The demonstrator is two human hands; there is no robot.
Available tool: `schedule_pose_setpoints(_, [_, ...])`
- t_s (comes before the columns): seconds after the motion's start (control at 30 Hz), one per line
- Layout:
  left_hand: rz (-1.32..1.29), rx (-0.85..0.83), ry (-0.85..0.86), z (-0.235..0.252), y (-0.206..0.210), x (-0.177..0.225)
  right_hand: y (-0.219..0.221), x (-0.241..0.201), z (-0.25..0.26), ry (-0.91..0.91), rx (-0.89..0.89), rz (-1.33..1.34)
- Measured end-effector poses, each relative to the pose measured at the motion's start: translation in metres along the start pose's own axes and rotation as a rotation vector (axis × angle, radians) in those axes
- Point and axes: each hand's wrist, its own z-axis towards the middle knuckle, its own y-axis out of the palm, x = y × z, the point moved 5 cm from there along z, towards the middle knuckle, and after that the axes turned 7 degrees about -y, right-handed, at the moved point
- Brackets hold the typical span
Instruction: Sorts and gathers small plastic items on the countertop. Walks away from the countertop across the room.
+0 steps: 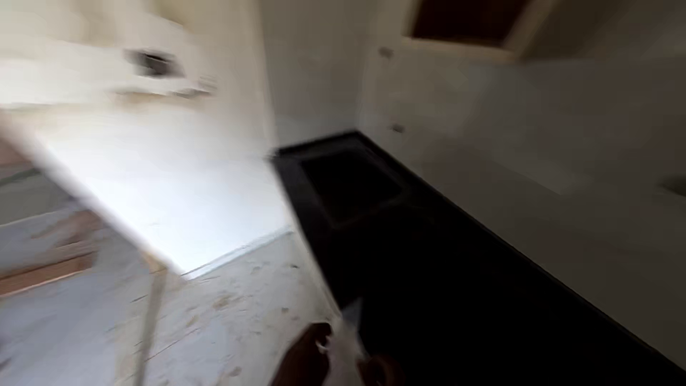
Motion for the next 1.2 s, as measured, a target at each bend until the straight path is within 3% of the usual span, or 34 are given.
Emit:
schedule_pose_setpoints(0.13, [0.15, 0.031, 0.386, 0.03, 0.062, 0.032, -0.018, 0.059, -0.023, 0.016, 0.141, -0.111])
schedule_pose_setpoints(0.2, [0.238, -0.002, 0.506, 0.05, 0.104, 0.039, -0.033, 0.085, -0.047, -0.025, 0.381, -0.347])
schedule_pose_setpoints(0.3, [0.374, -0.215, 0.525, 0.066, 0.158, 0.053, -0.076, 0.129, -0.104, 0.131, 0.705, -0.616])
schedule_pose_setpoints(0.4, [0.501, -0.41, 0.464, 0.064, 0.196, 0.074, -0.114, 0.187, -0.165, 0.333, 0.858, -0.748])
schedule_pose_setpoints(0.53, [0.558, -0.553, 0.455, 0.06, 0.225, 0.09, -0.127, 0.24, -0.188, 0.396, 0.814, -0.71])
schedule_pose_setpoints(0.73, [0.596, -0.697, 0.361, 0.06, 0.255, 0.09, -0.126, 0.248, -0.13, 0.186, 0.592, -0.659])
schedule_pose_setpoints(0.9, [0.473, -0.673, 0.262, 0.065, 0.266, 0.085, -0.114, 0.24, -0.077, 0.061, 0.507, -0.72])
schedule_pose_setpoints(1.2, [0.144, -0.576, 0.24, 0.064, 0.262, 0.077, -0.127, 0.225, -0.024, 0.06, 0.278, -0.884])
